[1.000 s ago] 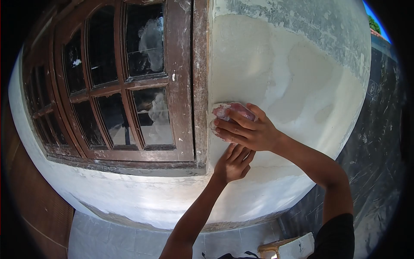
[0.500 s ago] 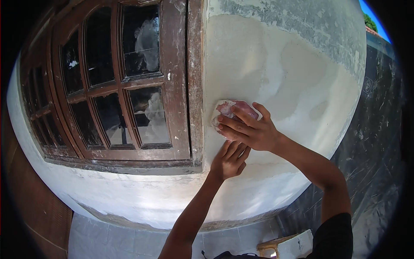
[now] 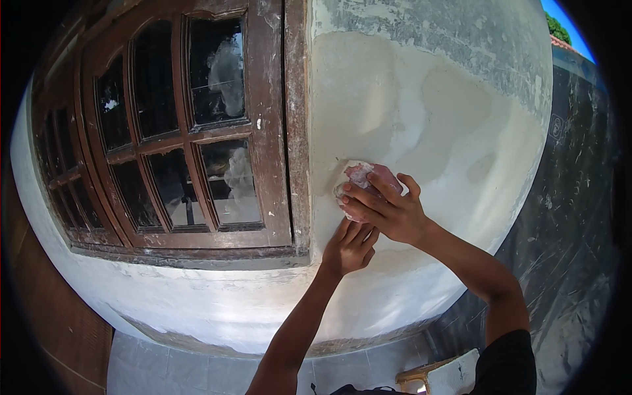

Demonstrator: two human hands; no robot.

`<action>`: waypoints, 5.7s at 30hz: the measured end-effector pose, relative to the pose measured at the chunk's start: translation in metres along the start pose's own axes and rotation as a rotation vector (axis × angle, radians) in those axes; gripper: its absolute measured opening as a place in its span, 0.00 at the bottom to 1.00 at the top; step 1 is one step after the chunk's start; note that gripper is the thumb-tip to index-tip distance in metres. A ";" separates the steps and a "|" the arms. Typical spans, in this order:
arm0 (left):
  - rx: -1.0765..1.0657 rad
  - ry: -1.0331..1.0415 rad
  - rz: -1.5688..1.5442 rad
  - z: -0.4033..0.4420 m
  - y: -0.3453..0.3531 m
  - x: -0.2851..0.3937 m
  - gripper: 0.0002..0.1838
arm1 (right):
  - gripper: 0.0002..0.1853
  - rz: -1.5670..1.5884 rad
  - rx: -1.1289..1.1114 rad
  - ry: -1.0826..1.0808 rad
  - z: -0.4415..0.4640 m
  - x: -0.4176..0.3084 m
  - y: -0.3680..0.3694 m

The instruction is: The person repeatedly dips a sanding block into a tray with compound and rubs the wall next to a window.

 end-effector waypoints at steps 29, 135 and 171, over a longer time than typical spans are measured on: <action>-0.680 -0.006 -0.342 -0.153 -0.056 0.003 0.35 | 0.30 0.092 -0.125 0.890 -0.015 -0.181 0.016; -1.238 -0.225 -0.912 -0.395 0.168 0.712 0.41 | 0.14 0.080 -1.443 1.798 -0.732 -0.361 -0.442; -0.417 -0.841 -0.371 -0.136 -0.041 0.234 0.41 | 0.32 2.111 0.553 2.176 -0.348 -0.154 -0.162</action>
Point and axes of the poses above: each hand's wrist, its own z-axis towards the middle knuckle, its own y-axis out of the palm, x = y × z, the point moved 2 cm from there along z, towards the middle knuckle, and after that the axes turned 4 degrees about -y, right-handed, at the moved point
